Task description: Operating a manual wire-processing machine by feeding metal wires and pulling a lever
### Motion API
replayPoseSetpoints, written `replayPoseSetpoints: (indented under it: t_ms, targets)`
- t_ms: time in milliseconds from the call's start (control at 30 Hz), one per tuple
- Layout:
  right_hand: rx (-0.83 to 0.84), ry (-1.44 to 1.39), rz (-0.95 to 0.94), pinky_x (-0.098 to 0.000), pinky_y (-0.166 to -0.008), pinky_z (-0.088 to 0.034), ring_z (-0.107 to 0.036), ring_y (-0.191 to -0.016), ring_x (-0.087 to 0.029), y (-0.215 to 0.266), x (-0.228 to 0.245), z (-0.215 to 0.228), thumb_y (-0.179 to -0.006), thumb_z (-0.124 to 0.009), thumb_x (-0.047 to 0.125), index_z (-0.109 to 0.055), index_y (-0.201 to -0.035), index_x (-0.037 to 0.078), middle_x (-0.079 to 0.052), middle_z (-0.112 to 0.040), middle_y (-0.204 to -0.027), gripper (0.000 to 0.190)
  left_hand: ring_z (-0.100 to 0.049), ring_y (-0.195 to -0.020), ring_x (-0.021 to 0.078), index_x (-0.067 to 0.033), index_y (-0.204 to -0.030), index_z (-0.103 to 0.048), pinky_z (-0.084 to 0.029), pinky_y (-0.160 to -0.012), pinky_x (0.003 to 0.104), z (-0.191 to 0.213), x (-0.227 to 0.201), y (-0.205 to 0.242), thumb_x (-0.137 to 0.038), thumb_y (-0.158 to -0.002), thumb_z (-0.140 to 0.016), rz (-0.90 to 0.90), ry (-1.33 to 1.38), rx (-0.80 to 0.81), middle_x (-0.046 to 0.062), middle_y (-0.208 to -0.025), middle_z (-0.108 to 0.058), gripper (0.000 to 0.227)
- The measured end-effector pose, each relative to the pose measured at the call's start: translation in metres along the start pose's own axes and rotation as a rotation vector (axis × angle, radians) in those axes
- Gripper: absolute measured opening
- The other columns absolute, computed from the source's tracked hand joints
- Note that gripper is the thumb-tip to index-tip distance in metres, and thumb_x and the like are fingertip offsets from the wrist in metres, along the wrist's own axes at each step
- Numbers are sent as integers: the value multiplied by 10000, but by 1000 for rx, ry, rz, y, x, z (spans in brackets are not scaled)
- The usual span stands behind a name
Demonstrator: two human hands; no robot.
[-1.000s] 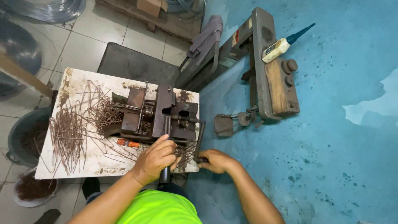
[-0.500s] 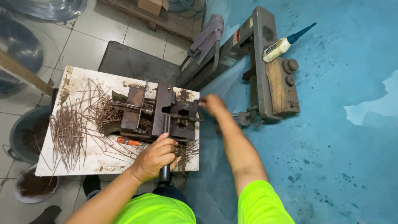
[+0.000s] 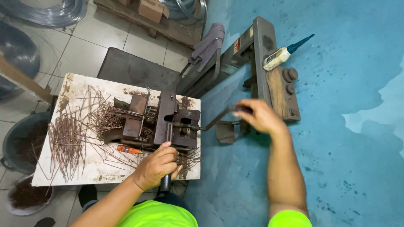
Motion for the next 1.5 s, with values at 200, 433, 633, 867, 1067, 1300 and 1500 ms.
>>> replayPoseSetpoints:
  t_ms: [200, 433, 633, 867, 1067, 1300, 1500]
  targets:
    - [152, -26, -419, -448, -962, -491, -616, -1169, -312, -125, -68, -178, -995, -551, 231, -614, -1361, 219, -104, -650, -1317, 371, -629, -985, 267, -78, -710, -567, -409, -1116, 490, -4, 4, 5, -116, -942, -691, -4, 21, 39, 90, -840, -594, 266]
    - [745, 28, -79, -427, -817, -509, -636, -1009, -305, 32, -17, -269, -956, -562, 523, -631, -1235, 93, -130, -665, -1196, 517, -641, -912, 242, -81, -687, -575, -472, -1072, 456, 2, -2, -3, -91, -925, -687, -2, -59, -21, 80, -785, -580, 263]
    - [493, -143, 113, -337, -771, -577, -721, -863, -175, 59, 30, -66, -914, -651, 426, -700, -1112, 141, -38, -775, -1024, 351, -633, -940, 259, -80, -691, -573, -435, -1091, 463, -5, -1, 3, -115, -949, -674, 8, -19, 27, 93, -824, -588, 280]
    - [8, -39, -418, -440, -972, -497, -634, -1127, -287, -111, -56, -116, -963, -605, 306, -652, -1305, 179, -99, -671, -1275, 368, -641, -958, 247, -79, -698, -578, -444, -1096, 465, -3, 0, 0, -98, -926, -694, 3, -42, 3, 79, -799, -570, 257]
    - [487, 115, -179, -424, -668, -483, -675, -809, -318, -64, -91, -327, -897, -649, 344, -698, -929, 113, -156, -720, -929, 239, -636, -956, 242, -82, -702, -587, -447, -1095, 461, -2, 1, 0, -108, -935, -690, 2, -55, 0, 75, -813, -582, 256]
    - [560, -139, 51, -402, -875, -509, -659, -1040, -309, 91, 27, -178, -947, -561, 561, -637, -1218, 31, -155, -687, -1194, 600, -626, -968, 267, -70, -727, -582, -437, -1087, 493, -7, 5, 6, -111, -942, -677, -12, -23, 28, 92, -805, -563, 238]
    - [-258, -32, 107, -470, -834, -569, -706, -947, -423, 62, 29, -28, -881, -753, 203, -704, -1076, 9, -229, -734, -965, 280, -613, -1130, 234, -164, -821, -615, -367, -1177, 466, -30, 25, 33, -339, -1009, -572, -23, -58, 54, 10, -903, -615, 260]
Point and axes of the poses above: each hand's wrist, its own y-axis away from the middle knuckle, its own z-axis out of the back of the hand, x = y × z, the point moved 8 cm from there along -y, towards the middle knuckle
